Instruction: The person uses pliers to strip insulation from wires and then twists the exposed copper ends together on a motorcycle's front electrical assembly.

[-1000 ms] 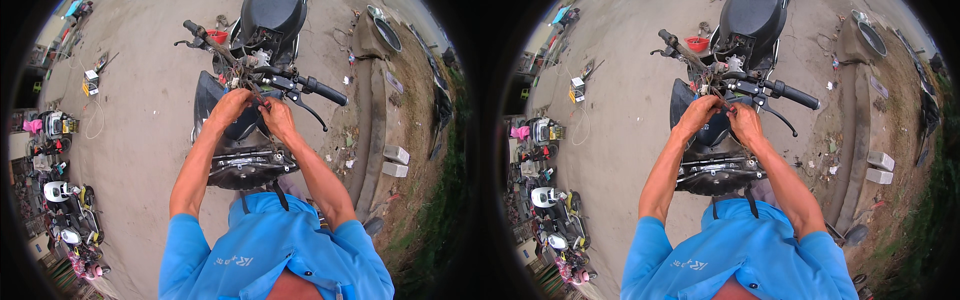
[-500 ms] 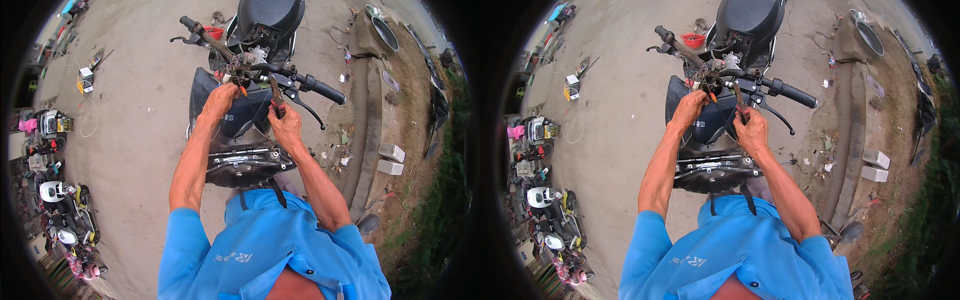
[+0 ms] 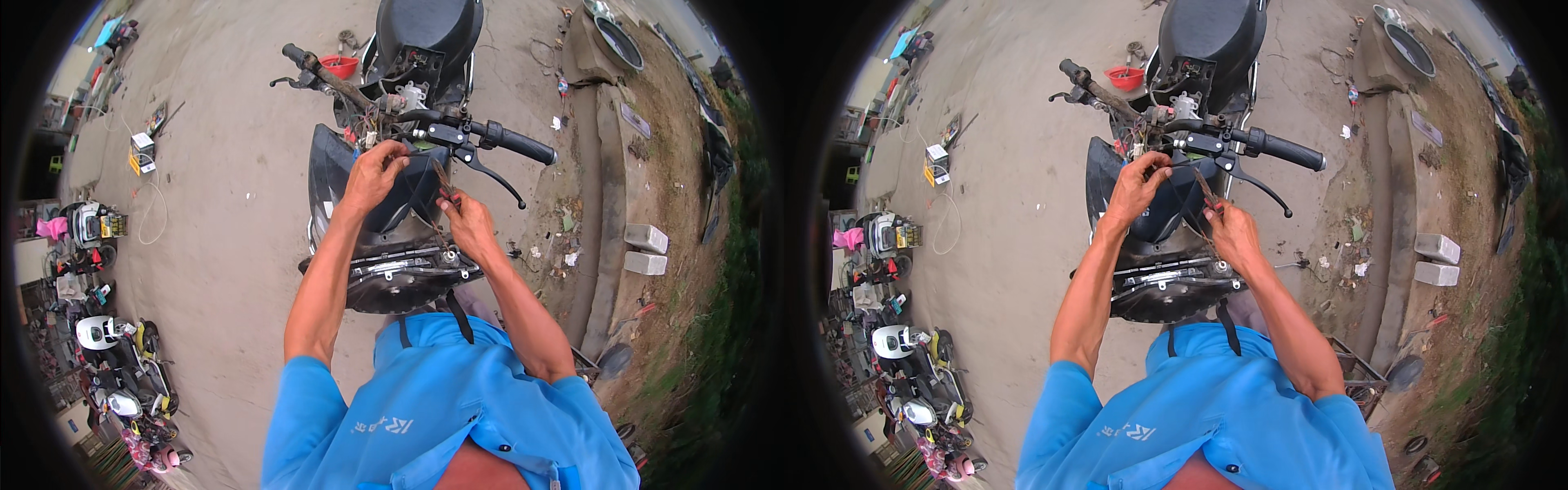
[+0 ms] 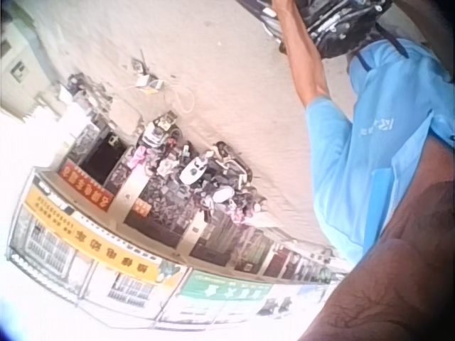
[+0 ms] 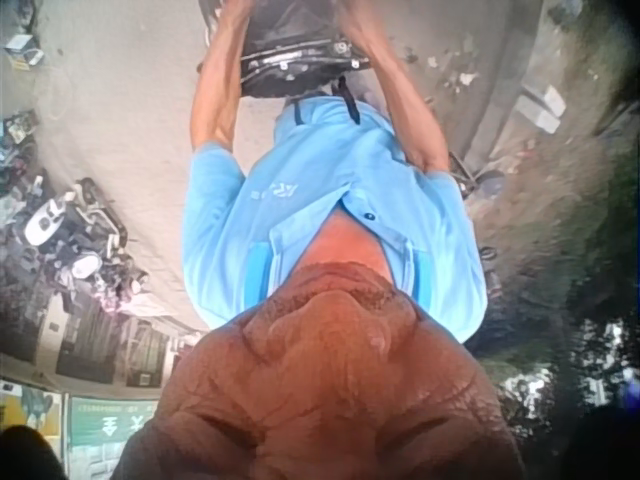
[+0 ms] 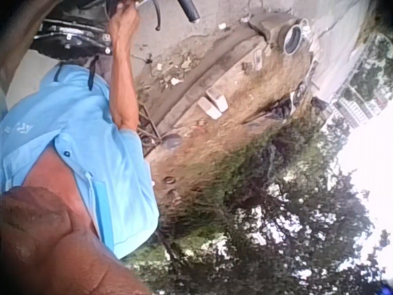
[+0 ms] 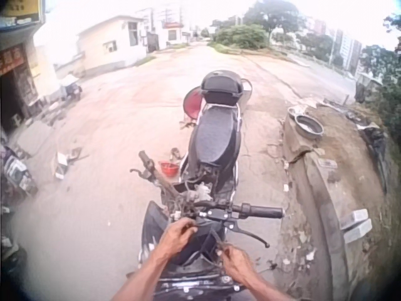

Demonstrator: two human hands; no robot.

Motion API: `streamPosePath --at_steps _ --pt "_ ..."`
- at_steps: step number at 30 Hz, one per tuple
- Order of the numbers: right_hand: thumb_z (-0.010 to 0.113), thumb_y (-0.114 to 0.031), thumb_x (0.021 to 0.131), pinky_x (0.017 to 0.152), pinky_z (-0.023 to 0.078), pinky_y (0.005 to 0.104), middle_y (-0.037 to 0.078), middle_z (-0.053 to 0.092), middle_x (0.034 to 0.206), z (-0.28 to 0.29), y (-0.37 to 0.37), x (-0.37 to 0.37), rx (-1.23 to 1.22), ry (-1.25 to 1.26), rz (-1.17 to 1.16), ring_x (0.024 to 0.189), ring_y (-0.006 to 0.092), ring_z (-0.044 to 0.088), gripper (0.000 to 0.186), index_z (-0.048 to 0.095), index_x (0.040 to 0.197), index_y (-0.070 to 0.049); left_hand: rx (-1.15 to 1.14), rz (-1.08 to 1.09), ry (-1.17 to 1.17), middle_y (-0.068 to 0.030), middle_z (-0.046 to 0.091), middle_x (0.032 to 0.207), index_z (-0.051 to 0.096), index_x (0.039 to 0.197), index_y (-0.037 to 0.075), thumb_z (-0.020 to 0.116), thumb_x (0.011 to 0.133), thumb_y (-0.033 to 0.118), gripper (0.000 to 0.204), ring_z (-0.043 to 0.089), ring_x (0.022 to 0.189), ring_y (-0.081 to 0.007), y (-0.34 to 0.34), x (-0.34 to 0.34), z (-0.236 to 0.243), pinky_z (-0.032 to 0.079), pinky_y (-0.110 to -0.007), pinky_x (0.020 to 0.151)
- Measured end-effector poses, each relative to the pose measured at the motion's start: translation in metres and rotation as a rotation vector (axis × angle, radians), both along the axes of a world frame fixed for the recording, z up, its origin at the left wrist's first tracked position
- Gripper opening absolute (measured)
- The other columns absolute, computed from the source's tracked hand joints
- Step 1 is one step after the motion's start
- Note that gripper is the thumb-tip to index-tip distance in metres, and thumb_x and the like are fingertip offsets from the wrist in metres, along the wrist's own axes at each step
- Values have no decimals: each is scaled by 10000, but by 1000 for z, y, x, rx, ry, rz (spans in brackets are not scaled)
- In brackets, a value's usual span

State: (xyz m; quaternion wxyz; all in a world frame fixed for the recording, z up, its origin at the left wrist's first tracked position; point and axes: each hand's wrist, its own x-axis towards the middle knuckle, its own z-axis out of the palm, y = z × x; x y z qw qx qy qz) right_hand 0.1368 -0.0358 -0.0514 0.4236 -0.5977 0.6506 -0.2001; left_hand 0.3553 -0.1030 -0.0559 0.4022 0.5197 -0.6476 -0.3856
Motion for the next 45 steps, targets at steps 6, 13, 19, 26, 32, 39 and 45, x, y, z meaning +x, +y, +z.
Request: streamPosePath --at_steps 6,13,19,26,32,39,45 --pt "599 -98 953 815 516 500 255 701 964 2 -5 14 -163 74 2 918 435 660 325 629 1264 -5 56 31 -30 -51 676 847 671 1069 -14 647 989 117 156 580 741 -119 7 1 -2 482 -288 690" --pt "568 4 867 935 473 531 255 597 1176 -9 -15 23 -441 323 96 1097 449 538 478 521 1338 70 31 53 -14 -64 674 854 660 1056 -26 589 1031 161 201 579 734 -121 9 -1 -8 481 -294 681" --pt "554 -35 876 906 479 535 218 551 1256 -1 -18 28 -513 437 74 1162 406 520 477 508 1343 53 26 91 -66 -48 645 797 658 1009 -17 668 982 170 190 552 715 -106 14 -2 1 471 -283 667" --pt "558 -57 884 900 482 517 206 560 1222 -7 -23 33 -538 479 65 1154 386 529 460 514 1332 38 22 135 -26 -19 614 733 658 948 -11 705 943 139 157 530 674 -89 15 -4 1 458 -273 628" --pt "573 -77 883 888 480 518 185 574 1179 -9 -24 38 -511 480 49 1150 365 543 366 563 1237 15 42 154 -71 -30 640 722 661 938 -11 712 931 140 160 548 655 -93 14 -7 -2 462 -275 622" --pt "612 -132 872 826 457 485 149 605 1118 1 -27 44 -498 635 41 1110 310 571 252 612 1100 -28 38 168 -249 -60 638 676 653 896 -23 714 915 153 187 546 615 -106 9 -6 2 452 -300 597" --pt "612 -131 878 868 455 508 167 599 1108 -7 -31 42 -608 599 25 1090 327 575 255 596 1107 -21 84 155 -185 -20 582 650 657 890 -22 719 917 149 184 481 610 -70 7 -7 6 416 -281 569"
